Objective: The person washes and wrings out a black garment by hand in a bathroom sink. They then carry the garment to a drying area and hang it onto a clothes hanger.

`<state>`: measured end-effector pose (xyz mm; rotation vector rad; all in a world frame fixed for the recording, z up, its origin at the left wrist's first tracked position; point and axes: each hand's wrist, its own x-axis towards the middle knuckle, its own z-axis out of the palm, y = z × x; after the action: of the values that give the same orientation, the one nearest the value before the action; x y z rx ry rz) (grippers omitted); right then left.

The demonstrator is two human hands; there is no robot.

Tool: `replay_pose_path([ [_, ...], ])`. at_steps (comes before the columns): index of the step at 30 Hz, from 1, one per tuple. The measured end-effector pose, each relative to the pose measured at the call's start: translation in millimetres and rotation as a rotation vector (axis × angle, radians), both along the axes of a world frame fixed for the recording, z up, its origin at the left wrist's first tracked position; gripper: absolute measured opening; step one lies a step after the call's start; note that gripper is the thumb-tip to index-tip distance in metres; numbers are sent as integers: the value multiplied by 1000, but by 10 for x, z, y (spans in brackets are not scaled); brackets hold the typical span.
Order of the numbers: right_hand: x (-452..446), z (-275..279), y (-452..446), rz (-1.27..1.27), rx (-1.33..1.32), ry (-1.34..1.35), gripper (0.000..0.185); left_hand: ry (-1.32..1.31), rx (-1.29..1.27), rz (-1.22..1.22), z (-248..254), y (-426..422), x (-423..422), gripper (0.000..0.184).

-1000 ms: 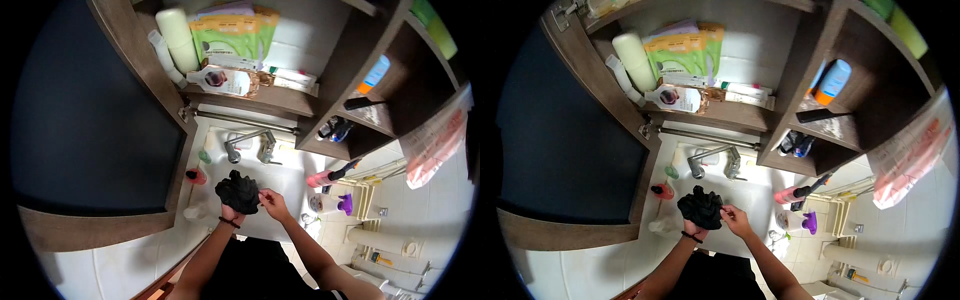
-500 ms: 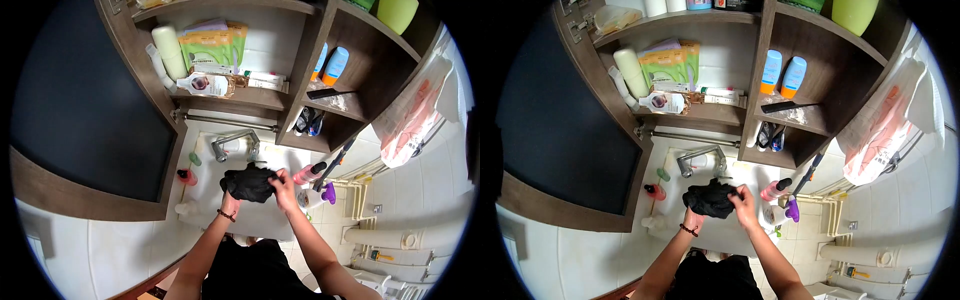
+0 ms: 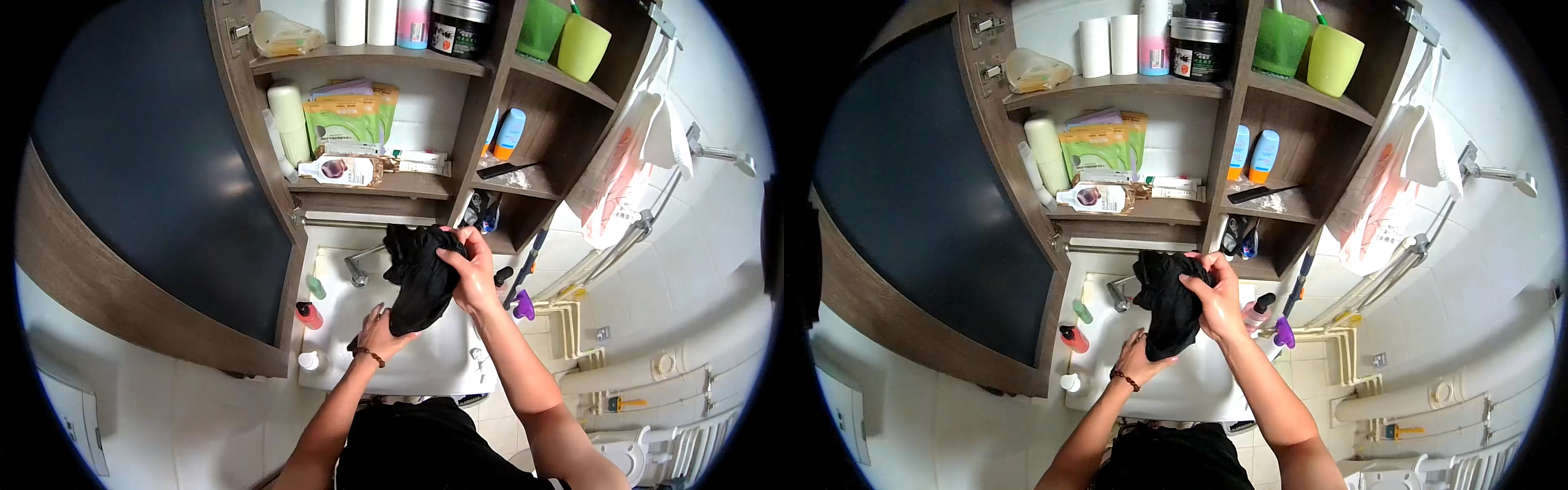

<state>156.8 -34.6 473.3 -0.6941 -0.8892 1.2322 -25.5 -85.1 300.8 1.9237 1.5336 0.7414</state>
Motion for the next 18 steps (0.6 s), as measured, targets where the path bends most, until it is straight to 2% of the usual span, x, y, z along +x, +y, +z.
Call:
replay_pose_path([
  [1, -62, 76, -32, -12, -2, -7, 33, 205, 17, 80, 202, -30, 48, 85],
  [2, -114, 137, -54, -24, 5, 17, 33, 202, 16, 64, 311, -7, 80, 85],
  [4, -194, 232, -66, -84, 32, -1, 31, -188, 287, 139, 436, 105, 146, 71],
  [5, -216, 230, -63, -103, 29, -6, 31, -195, 282, 120, 414, 160, 148, 71],
  [7, -186, 233, -57, -201, 71, -132, 31, -751, 146, -32, 270, 283, 225, 56],
  [8, -115, 178, -47, -266, 82, -238, 31, -718, 186, -72, 173, 362, 188, 42],
  [9, -30, 131, -50, -318, 81, -296, 31, -768, 107, -84, 144, 381, 147, 33],
  [11, 186, -23, -78, -399, -34, -259, 32, -891, 127, -141, 400, 397, 37, 32],
  [13, 325, -201, -139, -386, -174, -192, 29, -840, 160, -211, 782, 445, -46, 29],
  [16, 455, -721, -168, -342, -288, -315, 26, -911, 94, -333, 1161, 634, 128, 32],
  [17, 448, -936, -150, -309, -183, -239, 24, -929, 74, -364, 1225, 703, 203, 35],
  [18, 486, -1058, -161, -266, -235, -252, 20, -918, 82, -386, 1324, 754, 285, 35],
])
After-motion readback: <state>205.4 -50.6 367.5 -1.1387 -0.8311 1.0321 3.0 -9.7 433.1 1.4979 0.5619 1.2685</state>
